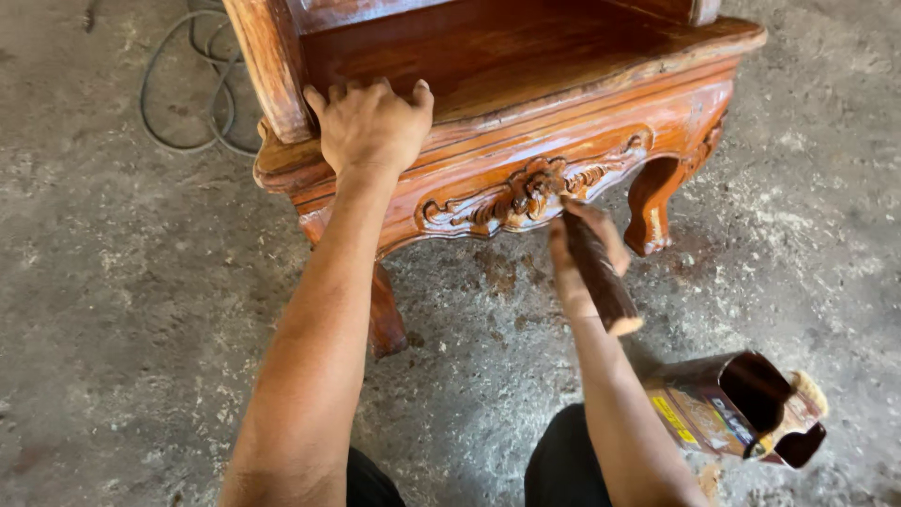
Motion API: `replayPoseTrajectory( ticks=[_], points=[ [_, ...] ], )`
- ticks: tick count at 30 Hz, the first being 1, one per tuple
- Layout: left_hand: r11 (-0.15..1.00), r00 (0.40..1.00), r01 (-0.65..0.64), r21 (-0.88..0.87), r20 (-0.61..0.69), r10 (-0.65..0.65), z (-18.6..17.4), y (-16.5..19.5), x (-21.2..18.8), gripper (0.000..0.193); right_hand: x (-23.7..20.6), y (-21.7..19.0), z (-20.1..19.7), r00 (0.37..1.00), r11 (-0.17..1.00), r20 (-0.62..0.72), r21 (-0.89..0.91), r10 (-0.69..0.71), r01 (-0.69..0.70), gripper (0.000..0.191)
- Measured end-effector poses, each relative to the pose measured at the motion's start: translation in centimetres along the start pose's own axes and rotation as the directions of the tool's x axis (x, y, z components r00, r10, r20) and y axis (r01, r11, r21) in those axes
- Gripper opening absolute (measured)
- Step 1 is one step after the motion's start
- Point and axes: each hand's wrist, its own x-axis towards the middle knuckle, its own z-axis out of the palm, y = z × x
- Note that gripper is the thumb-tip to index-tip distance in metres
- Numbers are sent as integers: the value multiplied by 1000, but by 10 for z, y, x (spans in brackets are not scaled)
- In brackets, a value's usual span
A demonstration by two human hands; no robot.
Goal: The person kneels on the floor applying wood stain from a can onto a carved wooden bench using a brush, working over the legs, apron, and carved floral details, reloading the brush from the can between sections.
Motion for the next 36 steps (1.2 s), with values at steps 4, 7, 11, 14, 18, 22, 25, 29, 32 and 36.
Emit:
replayPoseTrajectory(
  ticks=[4, 7, 11, 14, 18, 22, 25, 29, 32, 36],
  points=[
    [1000, 1000, 5, -20, -9, -5, 2, -2, -1, 66, 5, 7, -4, 996, 987, 43, 147, -76, 69, 22],
    [1000, 1000, 9, -19, -17, -9, 2, -3, -1, 66, 6, 14, -8, 992, 985, 101, 162, -80, 63, 23],
    [999, 998, 2, -47, -56, -4, 2, -3, -1, 66, 7, 25, -16, 952, 971, 197, -7, -233, 239, 28],
    [1000, 999, 7, -13, 43, -6, 2, -4, -1, 69, 14, 32, -18, 956, 974, 223, 162, -190, 156, 25],
    [1000, 1000, 1, -13, 29, -1, 2, -4, -1, 71, 21, 34, -20, 944, 964, 212, 140, -252, 226, 28],
    [1000, 1000, -9, -22, -15, 9, 5, -4, 0, 67, 22, 24, -25, 937, 973, 275, -15, -216, 229, 32],
    [999, 1000, -1, -38, -26, 0, 8, -6, 2, 66, 21, 19, -28, 938, 973, 274, -28, -213, 229, 32],
    [999, 998, -10, -33, -69, 8, 11, -8, 4, 67, 16, 25, -28, 942, 980, 272, 70, -197, 184, 31],
    [999, 999, -10, -33, -51, 9, 13, -9, 4, 66, 9, 35, -26, 925, 974, 315, -2, -213, 225, 32],
    [999, 999, -4, -41, -44, 2, 14, -9, 4, 65, 7, 44, -21, 963, 955, 270, 289, -13, -68, 24]
  ],
)
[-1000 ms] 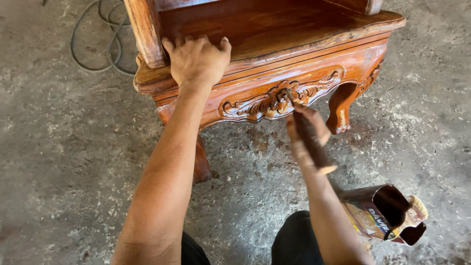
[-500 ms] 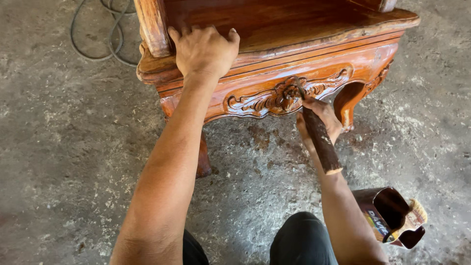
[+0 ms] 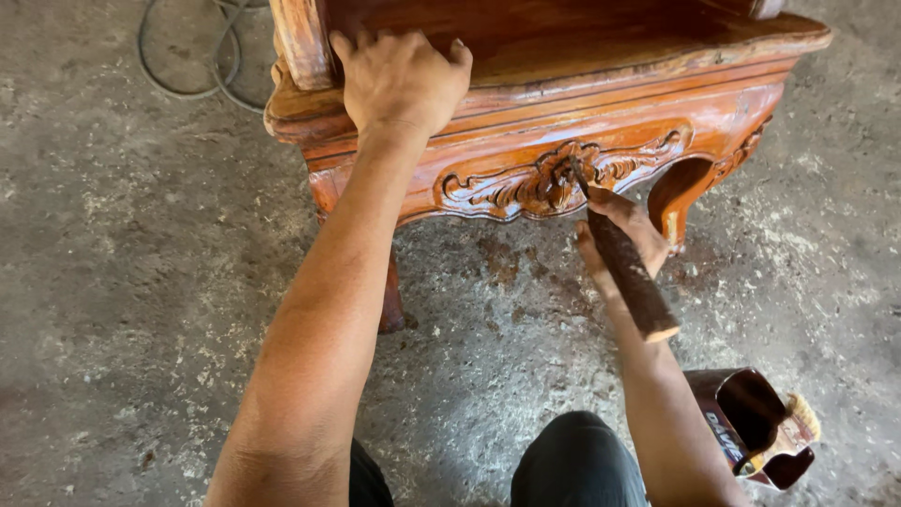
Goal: The person kneels on the floor applying wood stain from a can onto a carved wooden bench using a brush, working over the legs, apron, and carved floral details, reloading the brush from the can between sections.
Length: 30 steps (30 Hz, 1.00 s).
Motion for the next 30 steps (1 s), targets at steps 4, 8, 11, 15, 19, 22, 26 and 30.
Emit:
replayPoseTrajectory(
  ticks=[4, 8, 11, 15, 19, 22, 26, 30],
  points=[
    [999, 999, -27, 31, -46, 29, -1, 0, -1, 65, 6, -2, -1, 970, 914, 38, -328, -238, 237, 28],
    [999, 1000, -16, 28, 11, 16, -1, 0, -1, 66, 7, -6, -5, 963, 840, 87, -473, -254, 265, 26],
    [1000, 1000, 3, 2, 18, -3, 0, -1, 0, 64, 4, -3, -6, 951, 849, 105, -430, -289, 306, 26],
    [999, 997, -30, 34, -68, 33, 1, -1, 0, 65, 0, 1, -2, 988, 949, 65, -274, -140, 153, 20],
    [1000, 999, -24, 6, -48, 24, 0, 0, -2, 62, 1, -4, 1, 992, 990, 12, -60, -125, 125, 28],
    [1000, 1000, -7, 5, -11, 7, -1, 1, -2, 62, 2, -10, -1, 986, 967, 27, -193, -162, 165, 28],
    [1000, 996, -30, -2, -81, 30, 4, -1, 0, 62, 4, -12, -3, 999, 943, -15, -331, 33, -37, 30],
    [998, 978, -65, -3, -198, 64, 13, -4, 2, 59, 7, -11, -3, 952, 915, 108, -265, -286, 305, 28]
  ],
)
